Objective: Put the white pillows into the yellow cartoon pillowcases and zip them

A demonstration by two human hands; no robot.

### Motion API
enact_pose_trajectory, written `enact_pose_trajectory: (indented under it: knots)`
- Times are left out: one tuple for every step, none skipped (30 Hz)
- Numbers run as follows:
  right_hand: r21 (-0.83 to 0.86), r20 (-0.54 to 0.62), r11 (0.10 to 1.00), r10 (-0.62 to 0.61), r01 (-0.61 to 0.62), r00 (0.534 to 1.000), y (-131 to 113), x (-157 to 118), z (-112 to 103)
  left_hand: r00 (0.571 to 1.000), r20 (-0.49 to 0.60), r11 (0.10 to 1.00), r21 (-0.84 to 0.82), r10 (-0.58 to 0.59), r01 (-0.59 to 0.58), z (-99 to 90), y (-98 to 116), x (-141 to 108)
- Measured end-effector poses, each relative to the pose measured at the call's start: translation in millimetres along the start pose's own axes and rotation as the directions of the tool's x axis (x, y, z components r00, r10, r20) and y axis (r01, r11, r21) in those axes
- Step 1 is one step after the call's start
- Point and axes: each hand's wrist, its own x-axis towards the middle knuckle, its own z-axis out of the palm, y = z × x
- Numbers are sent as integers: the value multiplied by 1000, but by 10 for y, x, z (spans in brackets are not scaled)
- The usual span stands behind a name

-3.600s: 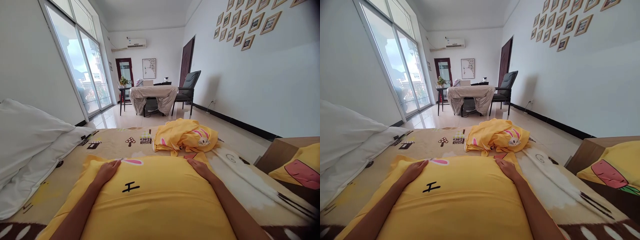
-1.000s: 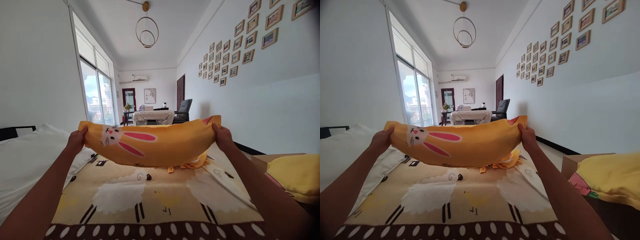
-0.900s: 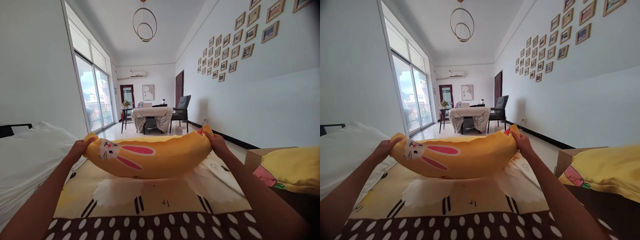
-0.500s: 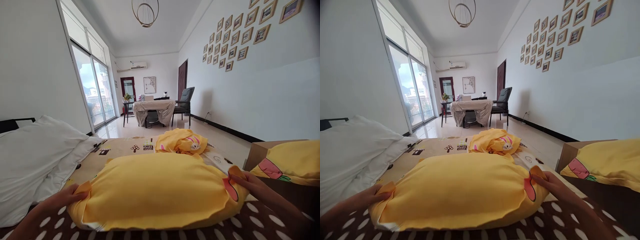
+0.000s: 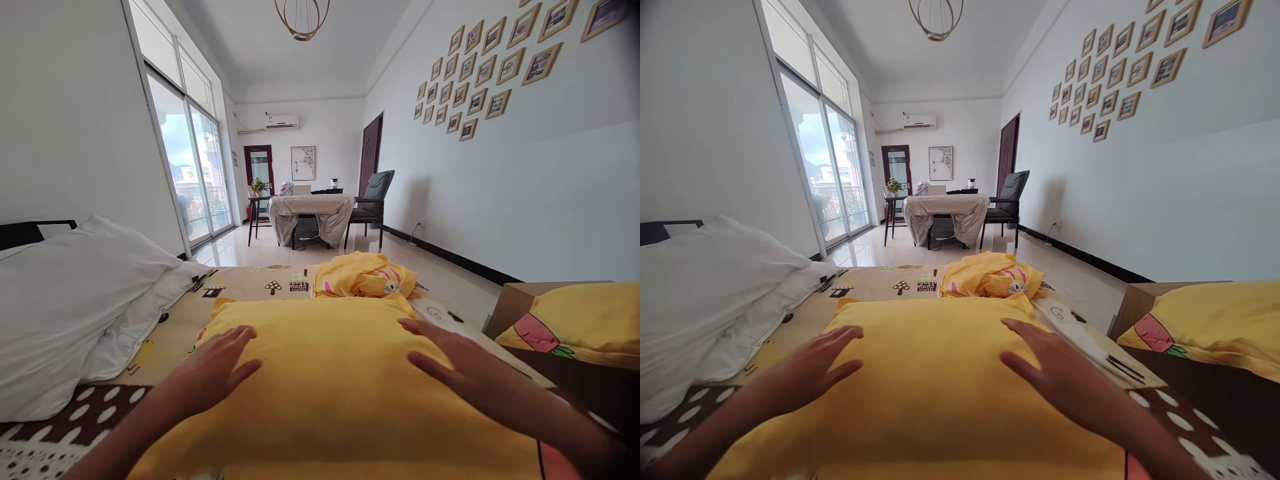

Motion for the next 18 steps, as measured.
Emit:
enact_pose_trajectory:
  knots:
    - [-35, 25, 999, -17, 18, 1000, -195, 75, 130, 999, -32, 1000, 25, 5, -5, 146, 166, 112]
    - [-55, 52, 998, -40, 43, 998, -354, 126, 285, 998, -47, 999, 27, 33, -32, 302, 302, 210]
    - [-55, 96, 995, -73, 78, 993, -465, 152, 453, 996, -40, 997, 15, 77, -77, 459, 397, 289]
    - [-48, 139, 993, -103, 110, 985, -519, 152, 621, 992, -31, 993, 1, 120, -120, 609, 445, 344]
    - [-47, 160, 992, -108, 117, 981, -517, 128, 776, 988, -28, 988, -11, 151, -151, 748, 439, 374]
    - [-51, 165, 994, -90, 99, 982, -462, 80, 910, 986, -33, 987, -18, 161, -161, 873, 377, 379]
    - [-60, 149, 996, -49, 59, 988, -362, 12, 1021, 989, -50, 990, -20, 140, -141, 985, 263, 359]
    - [-71, 117, 997, 8, 0, 993, -229, -74, 1108, 993, -76, 996, -23, 86, -88, 1085, 103, 316]
    - [-78, 76, 995, 73, -67, 994, -74, -175, 1174, 995, -102, 999, -33, 5, -9, 1176, -93, 251]
    - [-76, 35, 988, 136, -133, 990, 92, -287, 1225, 987, -125, 994, -53, -102, 96, 1259, -313, 168]
    - [-61, 2, 979, 195, -195, 981, 259, -405, 1264, 964, -142, 973, -83, -225, 215, 1334, -542, 70]
    - [-32, -22, 967, 253, -254, 967, 420, -523, 1294, 933, -146, 942, -119, -329, 314, 1400, -767, -37]
    - [9, -32, 949, 315, -315, 949, 569, -633, 1315, 898, -154, 907, -160, -413, 390, 1452, -975, -147]
    - [58, -32, 923, 381, -379, 924, 705, -727, 1325, 862, -140, 866, -208, -487, 455, 1486, -1156, -253]
    - [109, -27, 889, 450, -445, 893, 822, -800, 1323, 827, -90, 814, -266, -554, 517, 1498, -1304, -347]
    - [157, -24, 850, 513, -503, 858, 919, -845, 1307, 803, -12, 765, -316, -595, 562, 1484, -1416, -423]
    - [203, -35, 811, 565, -548, 824, 991, -861, 1275, 783, 58, 717, -365, -619, 594, 1445, -1492, -475]
    - [250, -57, 781, 602, -572, 797, 1037, -849, 1230, 765, 117, 667, -417, -634, 617, 1383, -1534, -501]
